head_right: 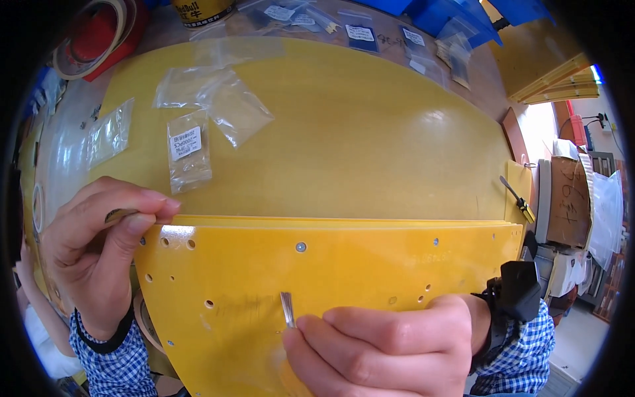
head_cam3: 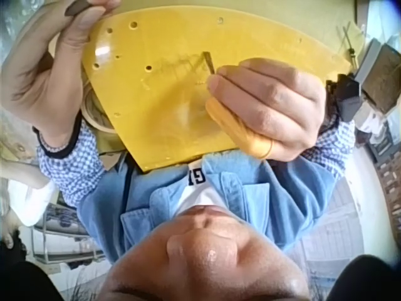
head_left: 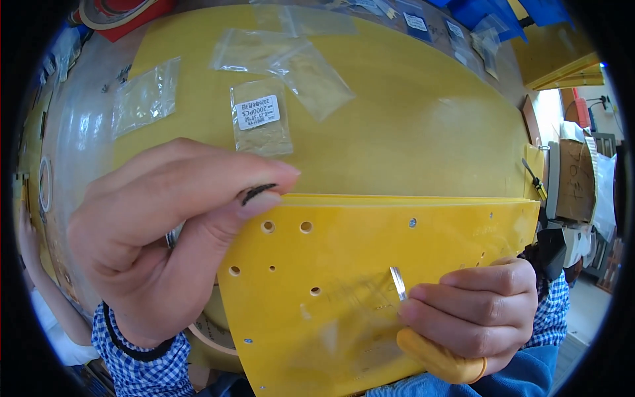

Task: The person uses a screwdriver to press into holes on a yellow board, turns the board over, and then removes a metal component from a small plastic bag to press it into the board by hand.

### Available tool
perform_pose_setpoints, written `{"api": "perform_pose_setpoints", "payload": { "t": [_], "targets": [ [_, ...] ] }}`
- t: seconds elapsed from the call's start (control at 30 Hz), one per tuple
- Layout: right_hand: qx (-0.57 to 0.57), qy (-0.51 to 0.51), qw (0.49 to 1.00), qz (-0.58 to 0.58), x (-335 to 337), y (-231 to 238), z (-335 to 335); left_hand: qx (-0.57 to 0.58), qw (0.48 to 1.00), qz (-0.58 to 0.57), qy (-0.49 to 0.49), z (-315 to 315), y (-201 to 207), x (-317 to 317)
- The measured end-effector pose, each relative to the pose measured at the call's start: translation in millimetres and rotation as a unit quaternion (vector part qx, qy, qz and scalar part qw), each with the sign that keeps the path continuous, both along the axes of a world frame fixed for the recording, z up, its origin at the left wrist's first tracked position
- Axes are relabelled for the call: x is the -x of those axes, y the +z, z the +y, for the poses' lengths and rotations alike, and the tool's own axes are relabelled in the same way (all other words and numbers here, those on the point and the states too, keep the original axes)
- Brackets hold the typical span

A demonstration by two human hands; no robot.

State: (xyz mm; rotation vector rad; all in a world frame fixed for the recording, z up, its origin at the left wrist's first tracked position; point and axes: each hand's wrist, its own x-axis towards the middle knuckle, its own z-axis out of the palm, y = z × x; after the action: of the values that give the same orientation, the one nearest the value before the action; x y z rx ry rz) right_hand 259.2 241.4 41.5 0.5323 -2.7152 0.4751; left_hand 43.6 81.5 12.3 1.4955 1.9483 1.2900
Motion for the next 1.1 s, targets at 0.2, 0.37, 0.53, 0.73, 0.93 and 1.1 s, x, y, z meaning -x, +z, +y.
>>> {"api": "perform_pose_setpoints", "payload": {
  "t": [0.2,0.37,0.53,0.73,0.93,1.1],
  "targets": [
    [-0.018,-0.063,0.997,-0.030,3.7,5.1,-4.0,0.008,1.000,-0.002,-0.004,-1.5,-1.2,1.5],
    [-0.004,-0.064,0.998,0.004,-0.6,4.8,-6.0,-0.002,1.000,0.002,-0.016,-1.6,-1.4,2.2],
    [0.082,-0.045,0.995,-0.023,3.0,-2.0,2.9,0.010,1.000,0.006,-0.004,-2.3,-0.2,1.6],
    [0.121,-0.054,0.989,-0.058,2.5,5.2,1.0,-0.005,1.000,-0.001,-0.001,-1.1,-2.2,0.4],
    [-0.060,-0.048,0.997,0.017,-0.8,3.0,-10.3,-0.017,1.000,-0.002,-0.009,1.1,-3.0,0.7],
    [-0.061,-0.050,0.997,0.023,-1.2,0.6,-10.1,-0.009,1.000,-0.006,-0.001,-1.1,-2.7,0.5]
  ]
}}
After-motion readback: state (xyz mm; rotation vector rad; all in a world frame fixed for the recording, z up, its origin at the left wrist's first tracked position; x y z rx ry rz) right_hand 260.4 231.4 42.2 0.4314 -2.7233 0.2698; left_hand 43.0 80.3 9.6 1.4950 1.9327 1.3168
